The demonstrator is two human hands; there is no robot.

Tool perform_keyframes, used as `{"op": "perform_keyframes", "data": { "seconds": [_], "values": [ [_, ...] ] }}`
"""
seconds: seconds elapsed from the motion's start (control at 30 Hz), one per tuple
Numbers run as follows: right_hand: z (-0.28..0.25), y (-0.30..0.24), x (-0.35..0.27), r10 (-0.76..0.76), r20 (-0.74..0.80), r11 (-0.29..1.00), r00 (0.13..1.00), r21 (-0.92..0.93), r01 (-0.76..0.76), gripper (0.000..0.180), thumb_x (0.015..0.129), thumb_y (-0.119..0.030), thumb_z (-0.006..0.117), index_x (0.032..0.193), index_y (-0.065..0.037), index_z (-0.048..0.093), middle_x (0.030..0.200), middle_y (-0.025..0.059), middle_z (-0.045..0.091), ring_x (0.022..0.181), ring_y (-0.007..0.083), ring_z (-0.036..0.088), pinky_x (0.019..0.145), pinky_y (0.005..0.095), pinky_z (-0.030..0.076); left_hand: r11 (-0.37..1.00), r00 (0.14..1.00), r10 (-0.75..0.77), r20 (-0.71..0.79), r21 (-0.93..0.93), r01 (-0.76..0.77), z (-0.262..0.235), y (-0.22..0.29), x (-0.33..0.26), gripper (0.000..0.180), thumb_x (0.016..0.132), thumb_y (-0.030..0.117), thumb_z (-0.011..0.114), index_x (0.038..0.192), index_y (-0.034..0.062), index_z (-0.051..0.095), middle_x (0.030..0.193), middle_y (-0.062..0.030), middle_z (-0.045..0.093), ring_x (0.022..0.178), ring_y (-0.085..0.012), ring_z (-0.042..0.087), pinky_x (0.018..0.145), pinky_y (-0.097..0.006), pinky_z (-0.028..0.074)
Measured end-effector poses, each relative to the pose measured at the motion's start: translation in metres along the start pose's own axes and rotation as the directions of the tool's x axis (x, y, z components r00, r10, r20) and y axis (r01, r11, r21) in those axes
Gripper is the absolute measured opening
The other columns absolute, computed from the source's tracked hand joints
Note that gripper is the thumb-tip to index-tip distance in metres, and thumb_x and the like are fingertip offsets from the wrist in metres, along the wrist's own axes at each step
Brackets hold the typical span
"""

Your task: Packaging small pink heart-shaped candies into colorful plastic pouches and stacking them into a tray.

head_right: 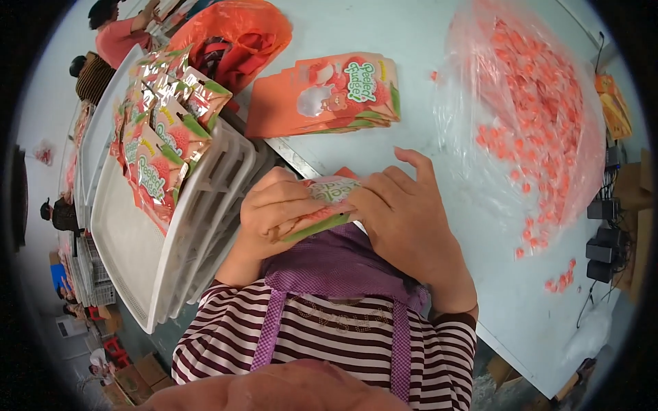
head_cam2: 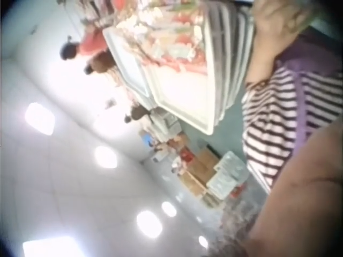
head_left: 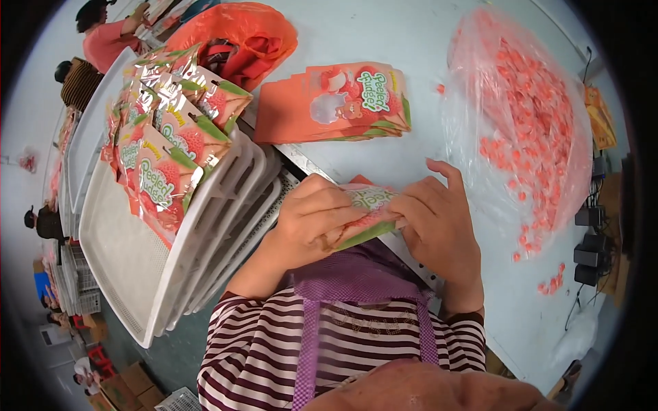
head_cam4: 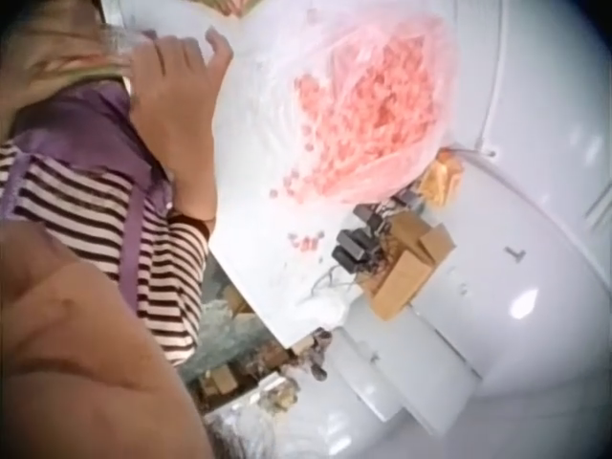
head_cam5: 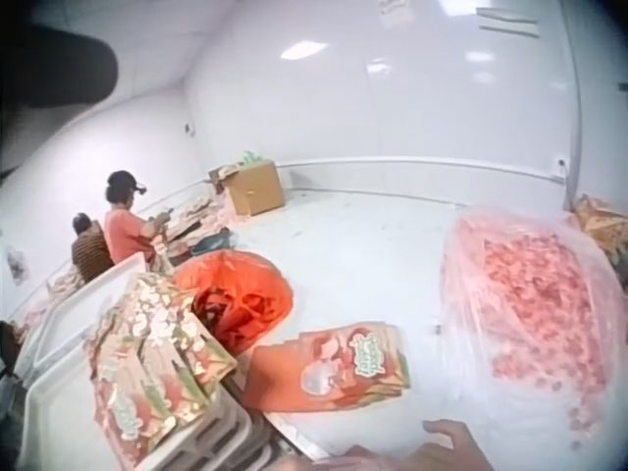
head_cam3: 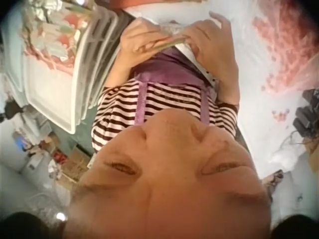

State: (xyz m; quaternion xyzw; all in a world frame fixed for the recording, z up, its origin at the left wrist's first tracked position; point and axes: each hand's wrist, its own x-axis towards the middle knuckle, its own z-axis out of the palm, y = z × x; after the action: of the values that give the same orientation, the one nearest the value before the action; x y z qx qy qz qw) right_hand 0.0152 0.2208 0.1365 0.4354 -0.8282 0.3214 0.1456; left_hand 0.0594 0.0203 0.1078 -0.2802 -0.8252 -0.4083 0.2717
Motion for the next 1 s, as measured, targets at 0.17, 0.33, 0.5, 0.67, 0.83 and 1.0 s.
{"op": "perform_keyframes", "data": {
  "seconds": [0.17, 0.33, 0.5, 0.67, 0.83, 1.0],
  "values": [
    [0.003, 0.002, -0.003, -0.034, 0.003, 0.999, 0.999, -0.024, 0.034, 0.017, 0.065, -0.003, 0.065, 0.08, -0.009, 0.06, 0.073, 0.0009, 0.056, 0.065, 0.0187, 0.054, 0.096, 0.0484, 0.038, 0.999, 0.999, 0.05, 0.001, 0.011, -0.05, 0.0, 0.0, 0.001, 0.027, 0.059, 0.01, 0.078, 0.084, 0.0038, 0.069, 0.076, -0.0049, 0.06, 0.066, -0.0214, 0.055, 0.057, -0.031, 0.045],
    [-0.004, -0.002, 0.002, -0.099, 0.029, 0.995, 0.995, 0.012, 0.099, 0.015, 0.066, -0.005, 0.066, 0.08, -0.009, 0.062, 0.074, 0.0022, 0.056, 0.064, 0.0206, 0.052, 0.089, 0.0454, 0.041, 0.999, 0.998, 0.051, -0.041, -0.016, -0.051, -0.006, 0.004, -0.003, 0.026, 0.059, 0.004, 0.078, 0.083, 0.0044, 0.067, 0.074, -0.0033, 0.059, 0.064, -0.0188, 0.054, 0.057, -0.03, 0.045],
    [-0.007, -0.006, -0.005, 0.111, -0.017, 0.979, 0.994, 0.171, -0.107, 0.013, 0.068, -0.002, 0.064, 0.081, -0.005, 0.065, 0.072, 0.0068, 0.055, 0.064, 0.023, 0.049, 0.06, 0.0357, 0.041, 0.979, 0.997, -0.013, -0.074, -0.203, -0.003, -0.016, 0.0, -0.004, 0.023, 0.063, 0.003, 0.078, 0.084, 0.004, 0.069, 0.074, -0.0045, 0.06, 0.065, -0.019, 0.055, 0.056, -0.03, 0.044],
    [-0.007, -0.001, -0.01, 0.019, -0.14, 0.932, 0.99, 0.36, 0.033, 0.012, 0.07, 0.002, 0.065, 0.081, -0.001, 0.063, 0.073, 0.0078, 0.058, 0.063, 0.0201, 0.048, 0.055, 0.0301, 0.037, 0.96, 0.988, -0.146, -0.056, -0.25, 0.128, -0.038, 0.006, -0.015, 0.023, 0.066, 0.007, 0.079, 0.087, 0.0032, 0.07, 0.075, -0.0052, 0.062, 0.07, -0.0198, 0.056, 0.063, -0.031, 0.045],
    [-0.01, 0.002, -0.011, 0.063, -0.334, 0.866, 0.94, 0.487, 0.115, 0.016, 0.067, 0.005, 0.067, 0.081, -0.001, 0.062, 0.07, 0.0078, 0.062, 0.057, 0.0186, 0.049, 0.051, 0.0293, 0.038, 0.689, 0.951, -0.22, 0.215, -0.656, 0.308, -0.025, 0.009, -0.032, 0.066, 0.073, 0.024, 0.078, 0.127, -0.002, 0.049, 0.118, -0.0189, 0.057, 0.107, -0.0298, 0.055, 0.092, -0.038, 0.043],
    [0.0, 0.01, -0.019, 0.197, -0.313, 0.739, 0.929, 0.67, 0.069, 0.029, 0.084, -0.017, 0.065, 0.106, 0.002, 0.058, 0.095, 0.0162, 0.063, 0.08, 0.0221, 0.058, 0.072, 0.0337, 0.047, 0.28, 0.644, -0.439, 0.626, -0.586, 0.76, -0.031, 0.005, -0.085, 0.056, 0.094, 0.037, 0.05, 0.136, 0.0023, 0.037, 0.131, -0.0116, 0.046, 0.113, -0.0209, 0.05, 0.094, -0.034, 0.042]
  ]
}}
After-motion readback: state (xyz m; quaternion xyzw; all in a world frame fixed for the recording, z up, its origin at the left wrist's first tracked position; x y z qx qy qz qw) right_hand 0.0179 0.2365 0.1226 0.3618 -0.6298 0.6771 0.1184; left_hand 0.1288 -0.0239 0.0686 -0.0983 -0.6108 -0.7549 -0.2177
